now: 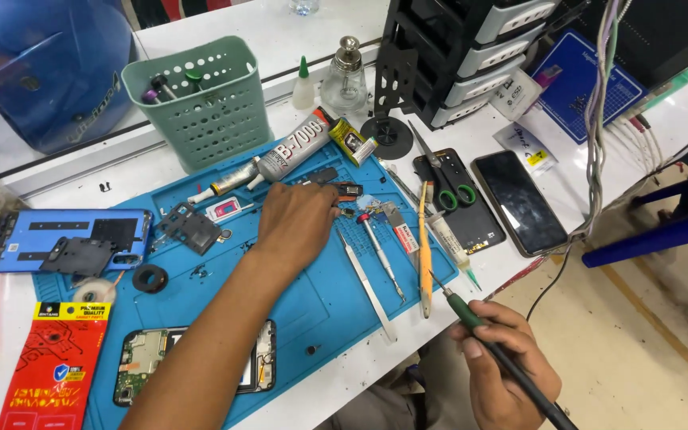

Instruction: Soldering internal components and assembling a smartphone on a repair bench.

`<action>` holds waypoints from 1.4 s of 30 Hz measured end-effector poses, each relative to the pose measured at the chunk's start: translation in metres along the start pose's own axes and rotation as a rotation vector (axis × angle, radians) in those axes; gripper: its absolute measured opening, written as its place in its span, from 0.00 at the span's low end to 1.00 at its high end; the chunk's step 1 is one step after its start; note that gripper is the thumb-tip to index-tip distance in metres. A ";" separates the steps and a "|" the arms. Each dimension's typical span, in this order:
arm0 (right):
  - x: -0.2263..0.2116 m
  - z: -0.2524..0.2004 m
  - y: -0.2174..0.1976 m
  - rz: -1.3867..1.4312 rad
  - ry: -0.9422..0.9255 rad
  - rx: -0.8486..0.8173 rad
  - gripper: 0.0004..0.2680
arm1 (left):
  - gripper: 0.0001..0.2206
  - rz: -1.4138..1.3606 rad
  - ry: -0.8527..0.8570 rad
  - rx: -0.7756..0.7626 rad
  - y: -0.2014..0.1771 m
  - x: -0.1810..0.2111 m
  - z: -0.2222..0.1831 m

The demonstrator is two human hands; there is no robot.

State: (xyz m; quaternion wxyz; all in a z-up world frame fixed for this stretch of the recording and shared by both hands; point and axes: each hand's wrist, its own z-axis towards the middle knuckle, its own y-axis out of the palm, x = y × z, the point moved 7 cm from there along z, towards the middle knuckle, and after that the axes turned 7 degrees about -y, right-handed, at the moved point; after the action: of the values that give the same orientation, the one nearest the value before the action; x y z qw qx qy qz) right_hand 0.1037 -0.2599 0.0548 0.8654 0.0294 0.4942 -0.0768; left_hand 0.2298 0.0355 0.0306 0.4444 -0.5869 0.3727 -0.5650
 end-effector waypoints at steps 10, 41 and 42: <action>0.014 0.000 0.004 0.109 -0.101 0.012 0.05 | 0.08 -0.165 -0.001 0.181 -0.050 -0.026 -0.032; 0.025 -0.015 -0.015 -0.106 -0.089 -0.117 0.08 | 0.04 -0.505 -0.221 -0.455 -0.051 -0.046 -0.102; 0.024 -0.015 -0.016 -0.095 -0.087 -0.107 0.08 | 0.06 -0.601 -0.222 -0.450 -0.048 -0.036 -0.103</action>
State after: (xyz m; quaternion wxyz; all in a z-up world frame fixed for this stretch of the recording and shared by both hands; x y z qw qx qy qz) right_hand 0.1002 -0.2760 0.0265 0.8818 -0.0437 0.4604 -0.0926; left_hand 0.1209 0.0748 0.0600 0.1568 -0.8103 0.2484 -0.5071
